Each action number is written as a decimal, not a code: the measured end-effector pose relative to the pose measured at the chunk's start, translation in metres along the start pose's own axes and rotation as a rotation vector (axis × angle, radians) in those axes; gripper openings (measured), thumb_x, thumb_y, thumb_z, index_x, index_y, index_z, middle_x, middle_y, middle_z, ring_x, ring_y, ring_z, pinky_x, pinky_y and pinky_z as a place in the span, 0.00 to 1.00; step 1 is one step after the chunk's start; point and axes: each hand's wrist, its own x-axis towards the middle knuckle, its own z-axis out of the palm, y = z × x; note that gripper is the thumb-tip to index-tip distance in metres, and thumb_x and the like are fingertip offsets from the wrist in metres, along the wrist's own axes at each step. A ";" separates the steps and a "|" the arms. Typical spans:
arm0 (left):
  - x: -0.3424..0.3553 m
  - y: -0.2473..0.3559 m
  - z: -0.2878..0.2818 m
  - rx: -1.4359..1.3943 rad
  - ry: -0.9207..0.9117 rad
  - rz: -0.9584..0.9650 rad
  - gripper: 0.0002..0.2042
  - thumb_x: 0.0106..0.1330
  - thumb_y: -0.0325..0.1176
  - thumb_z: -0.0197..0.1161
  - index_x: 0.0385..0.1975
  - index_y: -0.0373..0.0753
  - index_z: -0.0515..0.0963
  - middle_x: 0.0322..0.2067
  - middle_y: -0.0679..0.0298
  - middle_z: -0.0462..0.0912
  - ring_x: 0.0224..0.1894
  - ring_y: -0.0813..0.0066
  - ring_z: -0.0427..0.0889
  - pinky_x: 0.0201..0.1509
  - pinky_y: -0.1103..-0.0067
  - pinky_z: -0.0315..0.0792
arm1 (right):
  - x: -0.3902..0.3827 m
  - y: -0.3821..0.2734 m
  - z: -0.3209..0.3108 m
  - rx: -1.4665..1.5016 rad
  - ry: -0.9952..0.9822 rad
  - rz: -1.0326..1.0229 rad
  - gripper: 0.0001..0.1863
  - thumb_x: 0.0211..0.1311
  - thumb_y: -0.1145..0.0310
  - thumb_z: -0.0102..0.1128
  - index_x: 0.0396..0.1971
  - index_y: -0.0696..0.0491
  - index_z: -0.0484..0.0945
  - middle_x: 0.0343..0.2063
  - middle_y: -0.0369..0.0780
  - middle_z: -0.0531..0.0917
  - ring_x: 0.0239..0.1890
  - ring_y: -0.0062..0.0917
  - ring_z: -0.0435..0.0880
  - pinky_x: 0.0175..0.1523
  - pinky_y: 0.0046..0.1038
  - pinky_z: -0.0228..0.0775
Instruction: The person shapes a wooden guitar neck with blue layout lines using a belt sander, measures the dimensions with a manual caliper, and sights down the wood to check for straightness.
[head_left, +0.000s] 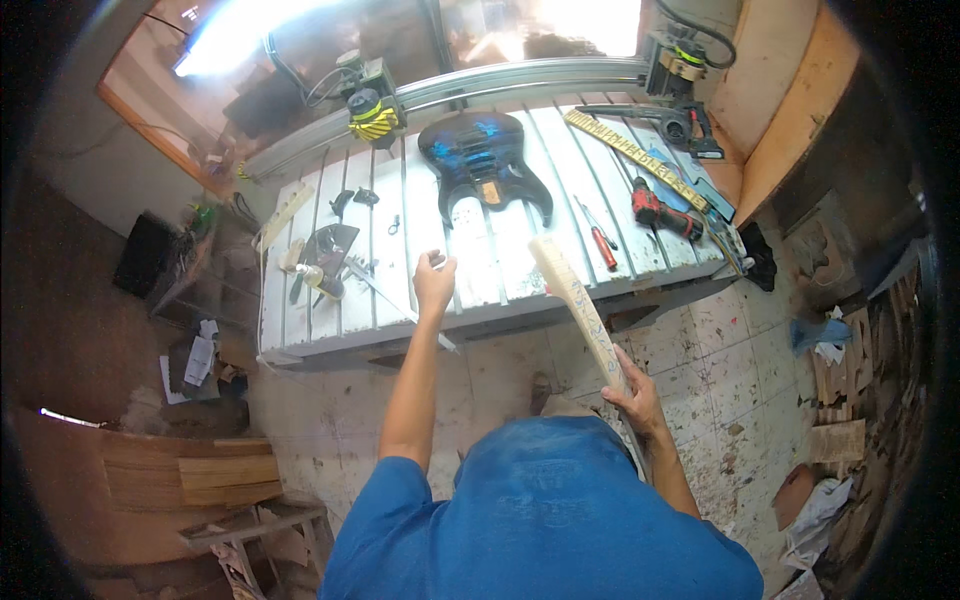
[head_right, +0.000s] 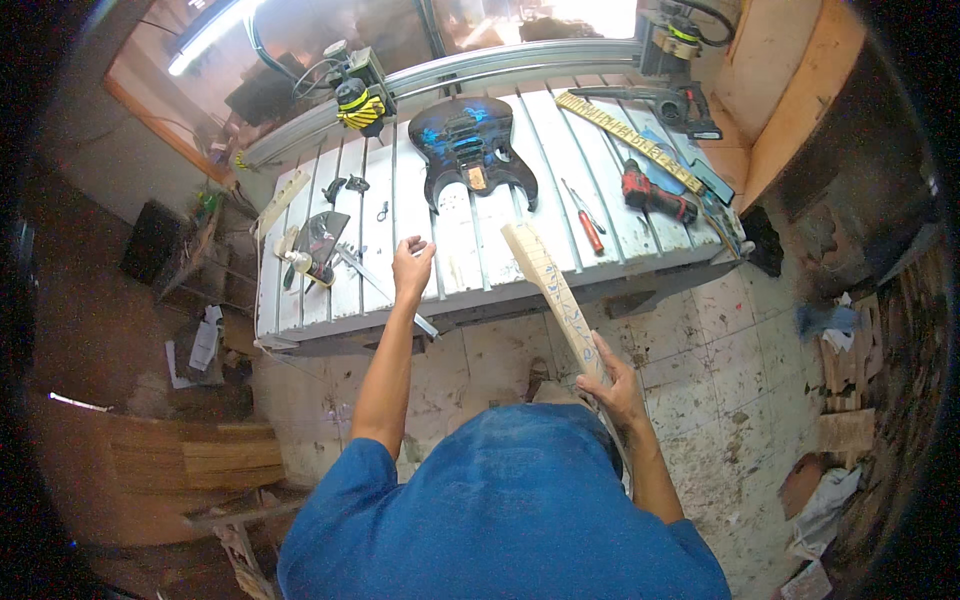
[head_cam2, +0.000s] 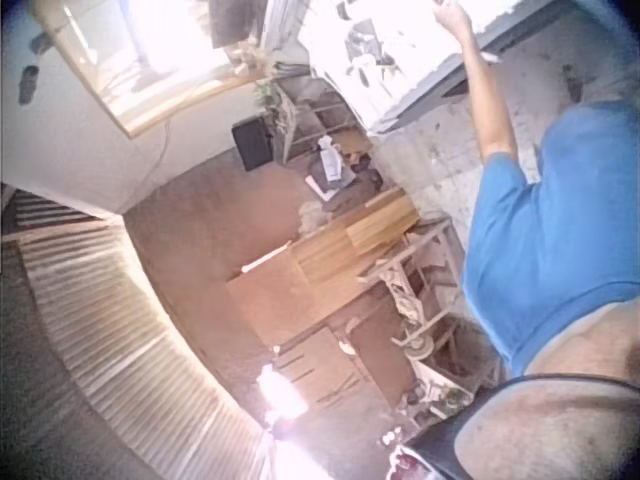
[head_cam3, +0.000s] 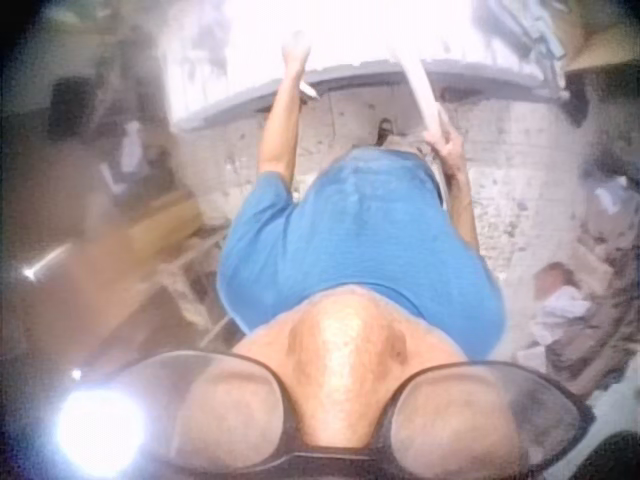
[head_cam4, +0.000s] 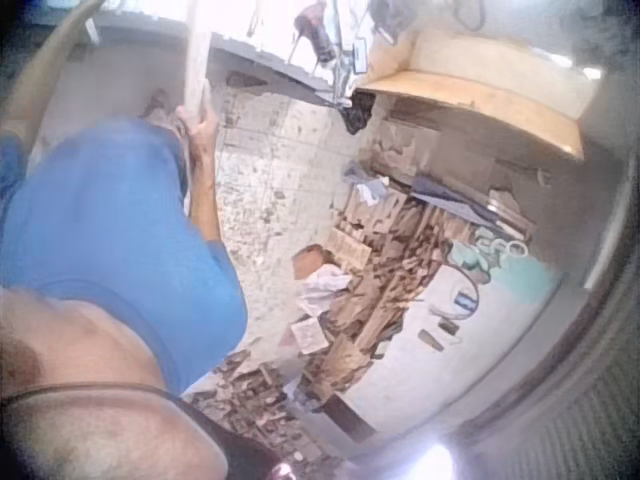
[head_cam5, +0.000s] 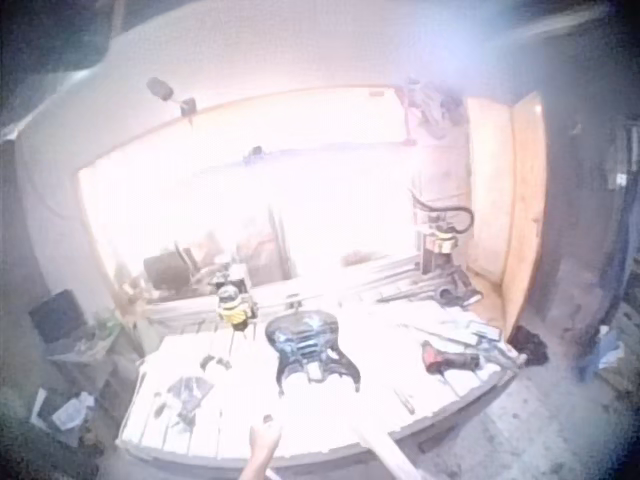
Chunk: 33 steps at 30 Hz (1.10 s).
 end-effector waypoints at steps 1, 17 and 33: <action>0.016 -0.001 0.008 0.034 -0.004 -0.004 0.28 0.62 0.39 0.70 0.58 0.28 0.74 0.53 0.42 0.83 0.52 0.52 0.86 0.58 0.66 0.77 | 0.013 -0.009 0.000 -0.009 0.012 0.014 0.48 0.53 0.67 0.76 0.74 0.60 0.62 0.70 0.49 0.70 0.71 0.32 0.69 0.74 0.32 0.58; 0.162 -0.035 0.083 0.483 0.018 0.164 0.21 0.64 0.38 0.66 0.48 0.26 0.74 0.46 0.44 0.76 0.51 0.45 0.77 0.57 0.59 0.73 | 0.091 -0.026 0.059 0.045 0.218 0.158 0.47 0.57 0.71 0.73 0.75 0.63 0.57 0.70 0.51 0.69 0.69 0.34 0.71 0.73 0.33 0.60; 0.082 -0.006 0.076 0.388 -0.121 0.103 0.18 0.61 0.34 0.67 0.42 0.26 0.71 0.42 0.42 0.73 0.42 0.39 0.81 0.46 0.55 0.77 | 0.168 -0.038 0.074 -0.508 0.258 0.050 0.44 0.56 0.65 0.77 0.72 0.55 0.67 0.59 0.52 0.82 0.59 0.31 0.83 0.62 0.30 0.73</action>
